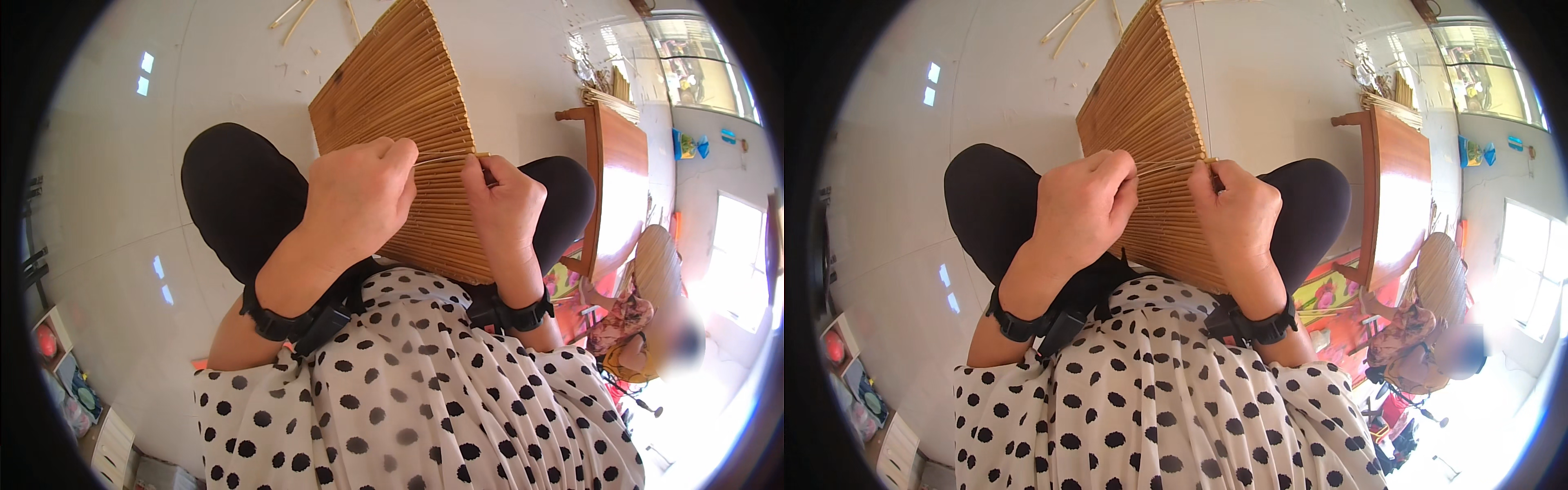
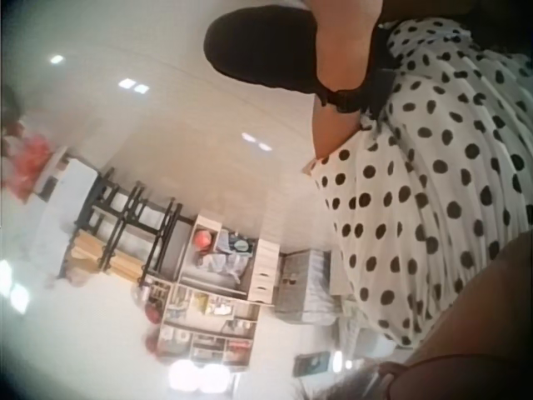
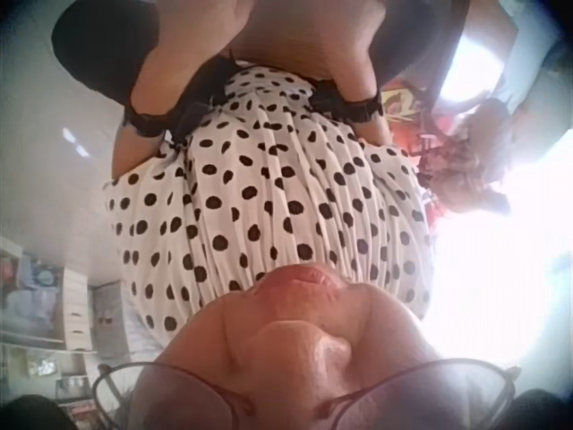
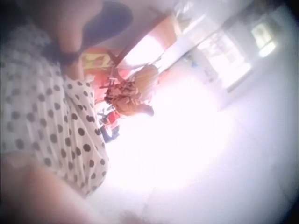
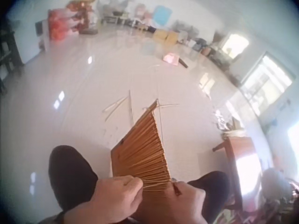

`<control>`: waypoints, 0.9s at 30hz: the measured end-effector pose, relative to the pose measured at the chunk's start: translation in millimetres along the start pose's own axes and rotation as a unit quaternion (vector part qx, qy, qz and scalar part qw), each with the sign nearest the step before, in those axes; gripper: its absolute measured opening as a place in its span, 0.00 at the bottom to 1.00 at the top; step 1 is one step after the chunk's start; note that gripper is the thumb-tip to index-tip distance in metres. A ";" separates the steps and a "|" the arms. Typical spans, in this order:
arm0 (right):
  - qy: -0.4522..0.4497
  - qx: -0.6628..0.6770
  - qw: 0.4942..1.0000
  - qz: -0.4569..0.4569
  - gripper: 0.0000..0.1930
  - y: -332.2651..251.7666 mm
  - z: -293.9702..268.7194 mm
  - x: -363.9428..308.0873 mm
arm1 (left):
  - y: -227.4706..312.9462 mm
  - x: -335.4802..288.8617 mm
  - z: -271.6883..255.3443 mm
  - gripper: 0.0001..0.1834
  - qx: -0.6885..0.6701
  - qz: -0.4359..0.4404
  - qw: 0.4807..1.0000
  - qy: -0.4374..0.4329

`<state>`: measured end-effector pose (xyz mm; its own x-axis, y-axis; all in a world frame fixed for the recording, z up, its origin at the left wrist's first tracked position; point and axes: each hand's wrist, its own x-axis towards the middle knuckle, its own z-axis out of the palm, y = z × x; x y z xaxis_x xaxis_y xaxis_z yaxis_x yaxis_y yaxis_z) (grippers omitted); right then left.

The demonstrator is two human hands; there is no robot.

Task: The person sits on the floor and weaves a basket using thin wooden strips and a white string. They repeatedly thread the string through the strips, pull it tight, and adjust the basket's shape.

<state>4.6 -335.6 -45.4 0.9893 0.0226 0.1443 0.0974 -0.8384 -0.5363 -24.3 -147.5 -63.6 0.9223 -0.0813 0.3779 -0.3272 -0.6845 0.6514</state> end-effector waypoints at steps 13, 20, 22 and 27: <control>0.009 0.004 1.000 -0.016 0.09 -1.4 0.7 0.1 | -1.9 5.0 1.4 0.08 -0.010 0.006 1.000 -0.012; 0.008 0.002 1.000 -0.018 0.10 -1.2 0.9 -0.2 | -1.8 3.5 -4.1 0.08 0.006 0.002 0.999 -0.036; 0.006 -0.005 1.000 -0.018 0.10 -0.9 1.0 0.0 | -1.6 3.7 -4.6 0.09 0.013 0.000 0.999 -0.044; 0.012 0.007 1.000 -0.021 0.10 -2.1 2.4 -0.3 | -1.6 4.1 -2.3 0.09 0.017 0.004 0.999 -0.042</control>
<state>4.3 -332.6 -46.4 0.9815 0.0435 0.1864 0.1395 -0.8296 -0.5406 -20.5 -145.1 -61.6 0.9344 -0.1456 0.3252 -0.3281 -0.7076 0.6258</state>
